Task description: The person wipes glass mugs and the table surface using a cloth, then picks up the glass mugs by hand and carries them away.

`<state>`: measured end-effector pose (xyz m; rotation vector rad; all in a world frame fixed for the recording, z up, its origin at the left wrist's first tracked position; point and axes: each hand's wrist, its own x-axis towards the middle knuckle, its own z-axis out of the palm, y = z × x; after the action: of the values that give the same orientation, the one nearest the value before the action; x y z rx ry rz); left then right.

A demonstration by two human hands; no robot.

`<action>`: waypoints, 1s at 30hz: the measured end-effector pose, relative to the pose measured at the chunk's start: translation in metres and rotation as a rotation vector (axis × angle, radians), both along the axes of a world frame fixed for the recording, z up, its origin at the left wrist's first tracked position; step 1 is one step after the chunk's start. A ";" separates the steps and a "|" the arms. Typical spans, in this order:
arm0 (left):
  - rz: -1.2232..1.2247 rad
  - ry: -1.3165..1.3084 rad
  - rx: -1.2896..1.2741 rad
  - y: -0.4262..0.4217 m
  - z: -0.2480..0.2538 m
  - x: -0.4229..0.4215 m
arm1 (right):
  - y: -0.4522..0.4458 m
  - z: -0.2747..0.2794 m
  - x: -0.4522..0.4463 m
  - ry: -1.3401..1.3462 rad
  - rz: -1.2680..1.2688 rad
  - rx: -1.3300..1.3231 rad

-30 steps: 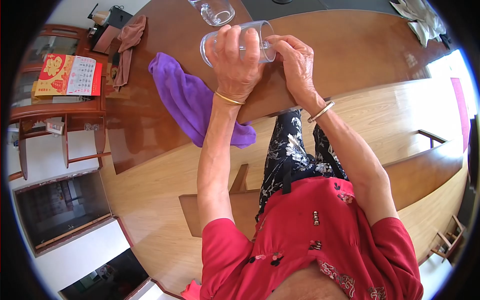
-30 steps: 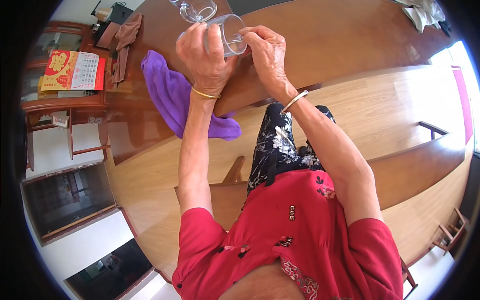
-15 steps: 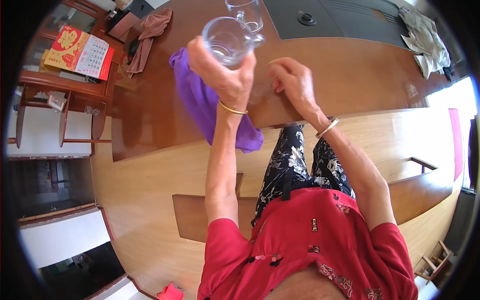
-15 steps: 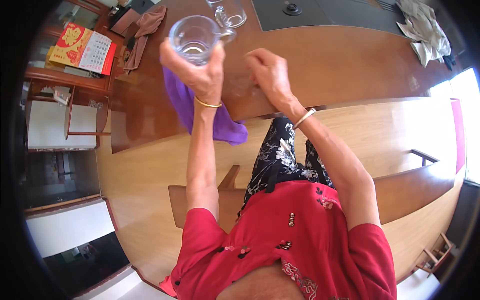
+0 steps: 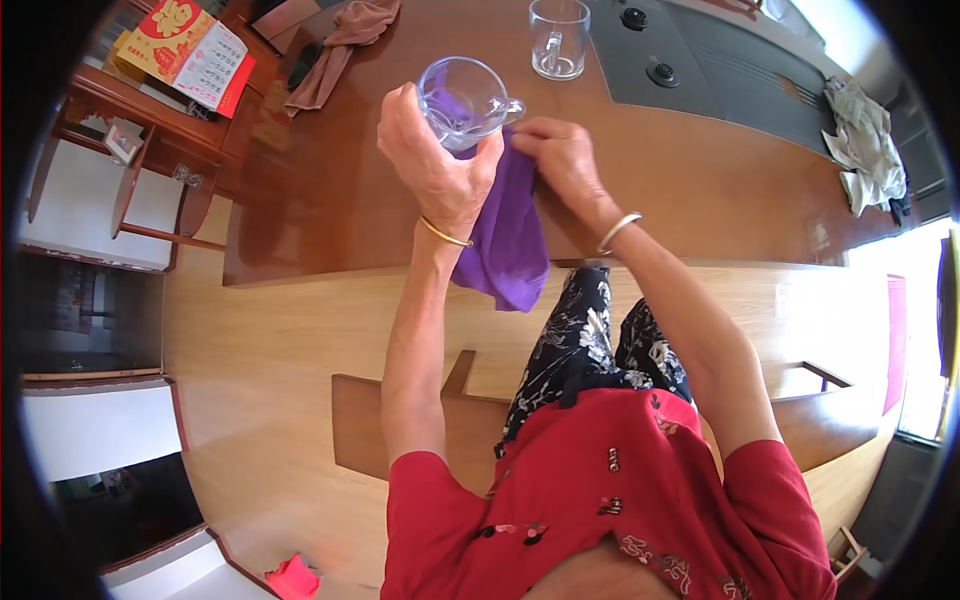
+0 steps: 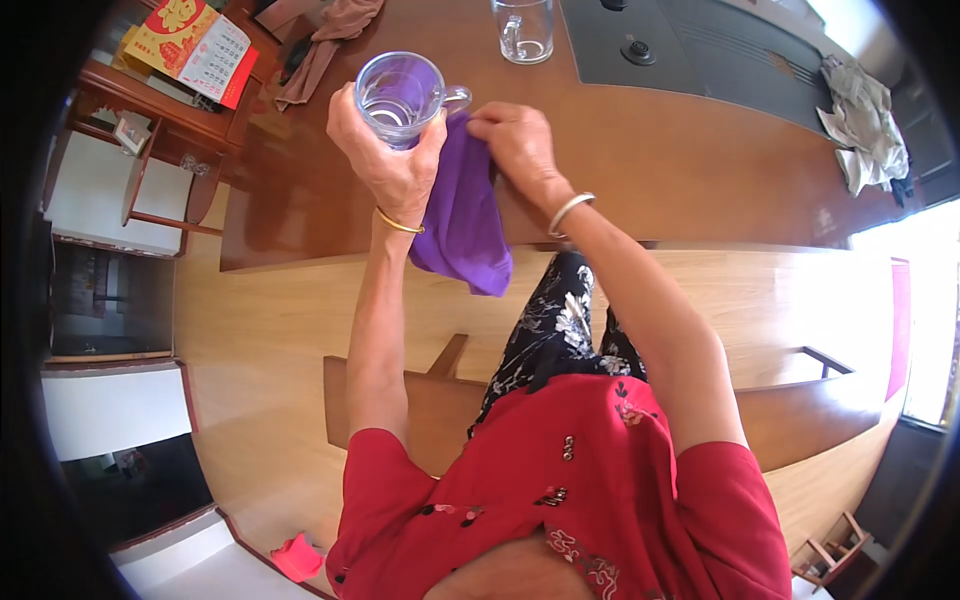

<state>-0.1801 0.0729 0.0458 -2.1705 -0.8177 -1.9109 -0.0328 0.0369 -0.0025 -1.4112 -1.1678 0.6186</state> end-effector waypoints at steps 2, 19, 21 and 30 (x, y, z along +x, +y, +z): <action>-0.031 0.039 0.024 -0.001 0.000 0.011 | -0.022 0.023 0.027 0.395 -0.008 -0.089; -0.234 0.234 0.127 -0.018 -0.031 0.117 | -0.080 0.080 0.130 0.428 -0.073 -0.048; -0.219 0.257 0.151 -0.017 -0.031 0.114 | -0.075 0.073 0.131 0.328 0.072 -0.060; -0.206 0.308 0.188 -0.017 -0.033 0.113 | -0.060 0.068 0.120 -0.464 -0.033 -0.128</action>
<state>-0.0673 0.0563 0.0131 -2.4199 -0.3597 -1.5952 0.0872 -0.0236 0.0657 -1.7376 -1.4815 0.3535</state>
